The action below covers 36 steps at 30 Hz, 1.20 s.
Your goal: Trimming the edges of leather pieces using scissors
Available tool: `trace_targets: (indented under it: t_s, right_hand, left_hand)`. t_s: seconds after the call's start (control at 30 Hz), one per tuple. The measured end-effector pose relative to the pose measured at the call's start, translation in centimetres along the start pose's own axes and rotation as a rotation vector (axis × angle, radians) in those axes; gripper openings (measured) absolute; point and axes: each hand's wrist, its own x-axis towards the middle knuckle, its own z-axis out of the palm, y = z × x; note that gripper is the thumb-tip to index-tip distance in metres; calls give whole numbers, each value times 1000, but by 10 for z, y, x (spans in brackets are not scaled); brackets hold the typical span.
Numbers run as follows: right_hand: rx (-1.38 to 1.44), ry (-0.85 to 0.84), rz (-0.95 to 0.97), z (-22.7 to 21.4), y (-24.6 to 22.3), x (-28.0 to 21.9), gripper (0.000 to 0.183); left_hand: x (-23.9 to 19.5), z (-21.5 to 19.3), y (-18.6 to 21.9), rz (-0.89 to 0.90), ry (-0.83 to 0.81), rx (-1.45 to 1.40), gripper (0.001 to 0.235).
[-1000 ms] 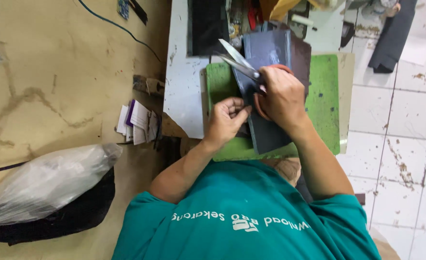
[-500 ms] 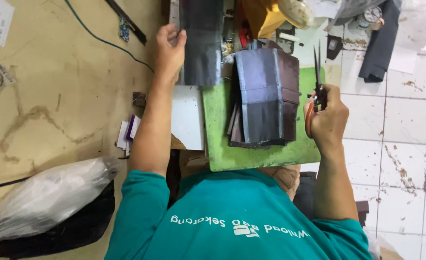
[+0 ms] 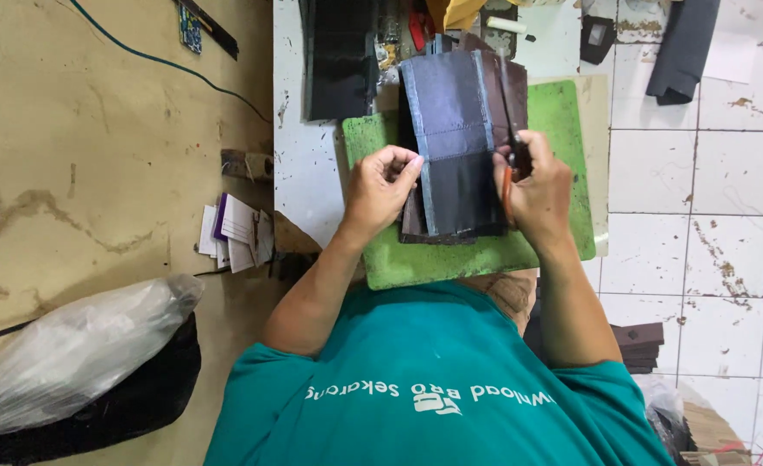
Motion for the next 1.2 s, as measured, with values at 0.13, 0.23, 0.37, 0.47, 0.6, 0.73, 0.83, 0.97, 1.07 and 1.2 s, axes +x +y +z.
trace_targets:
  t_s: [0.13, 0.23, 0.37, 0.47, 0.6, 0.73, 0.83, 0.97, 1.07, 1.2]
  right_hand:
    - [37, 15, 17, 2, -21, 0, 16]
    - [105, 9, 21, -1, -29, -2, 13]
    - [-152, 101, -147, 10, -8, -18, 22]
    - [-92, 97, -184, 24, -32, -33, 31]
    - [54, 81, -155, 42, -66, -38, 42]
    - [21, 108, -190, 46, -69, -32, 36]
    - [44, 75, -179, 43, -75, -30, 28]
    - [-17, 70, -216, 46, -69, -33, 27]
    - [-7, 66, -222, 48, -68, -33, 21]
    - [149, 18, -105, 40, -83, -26, 19]
  left_hand:
    - [-6, -2, -15, -17, 32, -125, 9]
    - [-23, -11, -3, -141, -18, -238, 18]
    - [-42, -5, -12, -280, -46, -434, 22]
    - [-51, 5, -17, -304, -46, -489, 22]
    - [-54, 10, -8, -283, -69, -493, 21]
    - [-55, 5, -6, -218, -106, -392, 22]
    - [-54, 3, -2, -237, -97, -366, 21]
    - [-50, 8, 8, -191, -80, -315, 16]
    - [-47, 10, 19, -133, -25, -215, 10]
    - [-46, 14, -5, -96, 25, -136, 8]
